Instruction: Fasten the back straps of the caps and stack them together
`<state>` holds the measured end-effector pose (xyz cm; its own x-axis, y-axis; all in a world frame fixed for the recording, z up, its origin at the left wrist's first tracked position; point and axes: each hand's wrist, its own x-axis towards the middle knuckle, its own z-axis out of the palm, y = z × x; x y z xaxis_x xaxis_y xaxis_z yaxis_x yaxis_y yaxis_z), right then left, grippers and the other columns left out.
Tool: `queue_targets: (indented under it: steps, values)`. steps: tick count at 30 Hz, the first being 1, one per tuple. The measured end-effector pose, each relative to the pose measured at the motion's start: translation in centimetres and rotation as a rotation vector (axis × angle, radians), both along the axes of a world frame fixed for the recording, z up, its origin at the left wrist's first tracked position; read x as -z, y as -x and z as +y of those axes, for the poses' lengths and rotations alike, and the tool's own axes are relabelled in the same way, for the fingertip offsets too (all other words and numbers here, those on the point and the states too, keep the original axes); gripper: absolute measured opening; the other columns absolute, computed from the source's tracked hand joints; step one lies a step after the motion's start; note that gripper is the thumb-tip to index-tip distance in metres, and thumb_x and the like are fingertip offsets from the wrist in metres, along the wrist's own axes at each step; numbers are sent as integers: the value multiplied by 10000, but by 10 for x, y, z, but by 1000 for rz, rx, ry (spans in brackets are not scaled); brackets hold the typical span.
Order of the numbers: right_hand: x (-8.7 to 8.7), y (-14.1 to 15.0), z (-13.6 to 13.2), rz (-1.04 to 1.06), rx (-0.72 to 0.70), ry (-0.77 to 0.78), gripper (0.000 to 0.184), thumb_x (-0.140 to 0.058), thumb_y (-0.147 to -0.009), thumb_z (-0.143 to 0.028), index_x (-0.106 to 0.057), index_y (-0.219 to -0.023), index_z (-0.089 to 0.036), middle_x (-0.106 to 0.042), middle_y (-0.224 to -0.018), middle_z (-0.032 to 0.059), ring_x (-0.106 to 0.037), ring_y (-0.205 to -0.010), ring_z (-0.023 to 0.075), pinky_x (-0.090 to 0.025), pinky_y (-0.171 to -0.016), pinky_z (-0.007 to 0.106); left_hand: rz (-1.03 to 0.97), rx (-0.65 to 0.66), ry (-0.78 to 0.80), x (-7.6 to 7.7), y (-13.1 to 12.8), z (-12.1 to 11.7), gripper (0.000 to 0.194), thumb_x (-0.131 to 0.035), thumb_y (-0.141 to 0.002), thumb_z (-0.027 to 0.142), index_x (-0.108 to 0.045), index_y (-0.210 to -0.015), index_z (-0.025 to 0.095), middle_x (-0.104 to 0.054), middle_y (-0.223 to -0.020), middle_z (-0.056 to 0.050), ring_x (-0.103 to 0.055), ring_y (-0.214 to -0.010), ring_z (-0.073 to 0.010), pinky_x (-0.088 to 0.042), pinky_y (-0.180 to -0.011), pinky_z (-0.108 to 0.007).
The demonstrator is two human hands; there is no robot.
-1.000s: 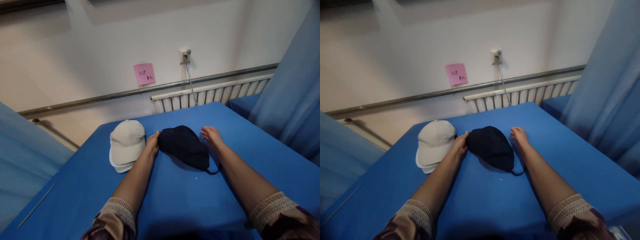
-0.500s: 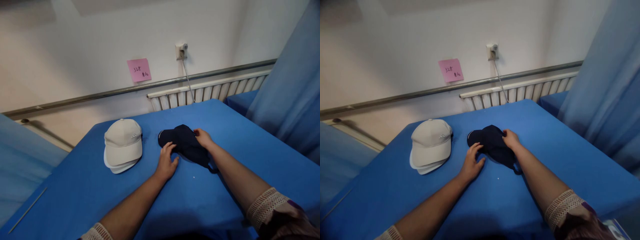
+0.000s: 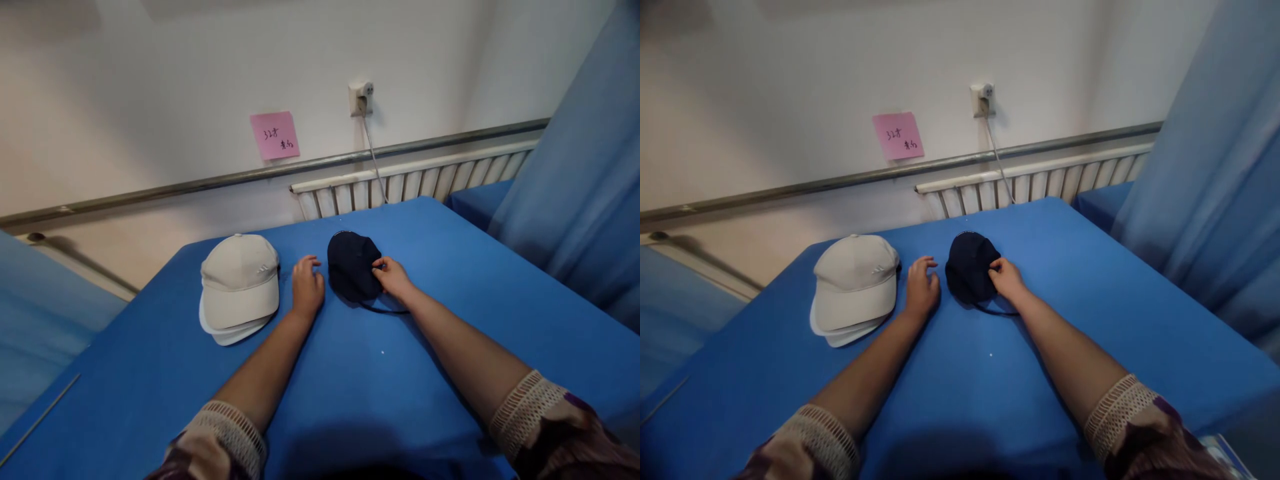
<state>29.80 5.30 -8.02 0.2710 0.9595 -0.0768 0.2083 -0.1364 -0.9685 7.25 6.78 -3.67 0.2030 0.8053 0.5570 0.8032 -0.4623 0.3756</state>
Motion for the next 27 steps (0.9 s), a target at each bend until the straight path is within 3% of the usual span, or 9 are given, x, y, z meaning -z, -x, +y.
queue_targets:
  steps: [3,4,5,9,12,15,20,23,27]
  values:
    - [-5,1,-1,80,-10,6,93,-562,-828,-288,-557,-809,-198,-469,-466,-71,-431,-343,86,-309,-351,201,150,515,16,2,-12,-45,255,-472,-846,157,-599,-1064,191,-611,-1204,-108,-547,-1148,-223,-401,-1021,-411]
    - [-7,1,-2,108,-16,5,130,-542,-846,-311,-556,-790,-195,-476,-466,-63,-434,-341,87,-307,-347,202,252,645,62,2,-16,-55,272,-501,-848,194,-604,-1099,205,-614,-1217,-100,-539,-1169,-226,-380,-1041,-420]
    - [-9,1,-2,132,-23,2,163,-517,-864,-325,-558,-781,-192,-481,-466,-57,-438,-340,88,-305,-343,203,318,674,104,3,-18,-59,297,-529,-845,231,-601,-1133,218,-612,-1235,-94,-524,-1194,-238,-347,-1064,-448]
    - [-14,-5,-4,173,-31,-20,176,-474,-879,-297,-570,-782,-185,-503,-487,-44,-452,-343,89,-288,-339,203,326,377,170,6,-8,-36,281,-546,-834,250,-627,-1100,209,-637,-1202,-103,-533,-1172,-286,-292,-1062,-555]
    - [-14,-7,-4,156,3,-35,65,-534,-826,-226,-567,-785,-187,-515,-502,-52,-455,-359,81,-307,-363,198,226,280,142,7,8,-13,233,-518,-797,153,-637,-992,197,-666,-1117,-84,-574,-1087,-252,-346,-1033,-501]
    - [-12,-2,-9,98,-70,-146,87,-534,-786,-155,-604,-825,-188,-591,-582,-35,-519,-449,87,-397,-456,202,146,346,100,7,14,-12,247,-500,-744,81,-625,-924,195,-673,-1074,-61,-582,-1057,-224,-383,-1008,-445]
    - [-7,15,-22,-218,-392,-394,230,-518,-787,-130,-675,-934,-213,-701,-870,14,-624,-733,126,-484,-702,262,143,518,112,9,5,-25,320,-472,-745,55,-621,-994,191,-678,-1019,-52,-588,-1005,-204,-423,-961,-403]
    - [-4,20,-23,-402,-442,-436,309,-529,-796,-111,-665,-1050,-223,-677,-960,29,-609,-775,131,-472,-739,273,153,510,147,12,3,-25,314,-489,-766,88,-627,-1028,191,-684,-1001,-56,-597,-965,-213,-438,-929,-408]
    - [-2,21,-20,-481,-445,-375,299,-558,-807,-115,-656,-1066,-227,-648,-971,34,-590,-779,135,-458,-749,272,142,435,162,17,3,-20,302,-521,-809,156,-625,-1091,192,-684,-1058,-71,-602,-1007,-227,-424,-955,-417]
